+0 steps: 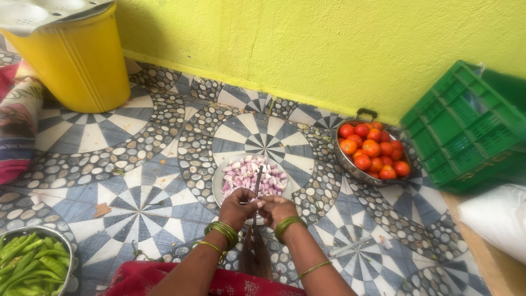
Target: The person chops onions on a plate using a knife while sitting on the floor, adding the pieces to a pile of already chopped onions.
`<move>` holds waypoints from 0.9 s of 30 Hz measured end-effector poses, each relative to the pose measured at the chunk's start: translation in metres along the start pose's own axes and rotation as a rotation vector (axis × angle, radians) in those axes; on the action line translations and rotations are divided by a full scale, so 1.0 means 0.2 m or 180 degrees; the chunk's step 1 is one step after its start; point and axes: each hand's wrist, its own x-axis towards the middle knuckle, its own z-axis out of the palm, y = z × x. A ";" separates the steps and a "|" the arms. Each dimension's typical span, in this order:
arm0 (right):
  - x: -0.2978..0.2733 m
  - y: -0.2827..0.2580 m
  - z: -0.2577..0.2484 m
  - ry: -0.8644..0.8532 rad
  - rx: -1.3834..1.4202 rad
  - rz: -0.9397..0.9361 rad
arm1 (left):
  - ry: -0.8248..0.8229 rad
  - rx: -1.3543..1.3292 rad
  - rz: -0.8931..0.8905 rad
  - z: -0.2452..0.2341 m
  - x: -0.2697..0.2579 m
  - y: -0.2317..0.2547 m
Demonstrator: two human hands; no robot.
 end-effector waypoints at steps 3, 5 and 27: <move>0.02 -0.08 -0.03 -0.0167 -0.0671 -0.0724 | -0.0141 -0.0528 0.0037 0.01 0.01 0.06; 0.04 -0.09 -0.03 -0.0094 -0.0786 -0.1036 | -0.0138 -0.0685 0.0023 0.01 0.02 0.08; 0.40 -0.03 -0.07 0.1338 -0.2325 -0.0983 | 0.0464 -0.1207 -0.0961 -0.11 0.39 -0.38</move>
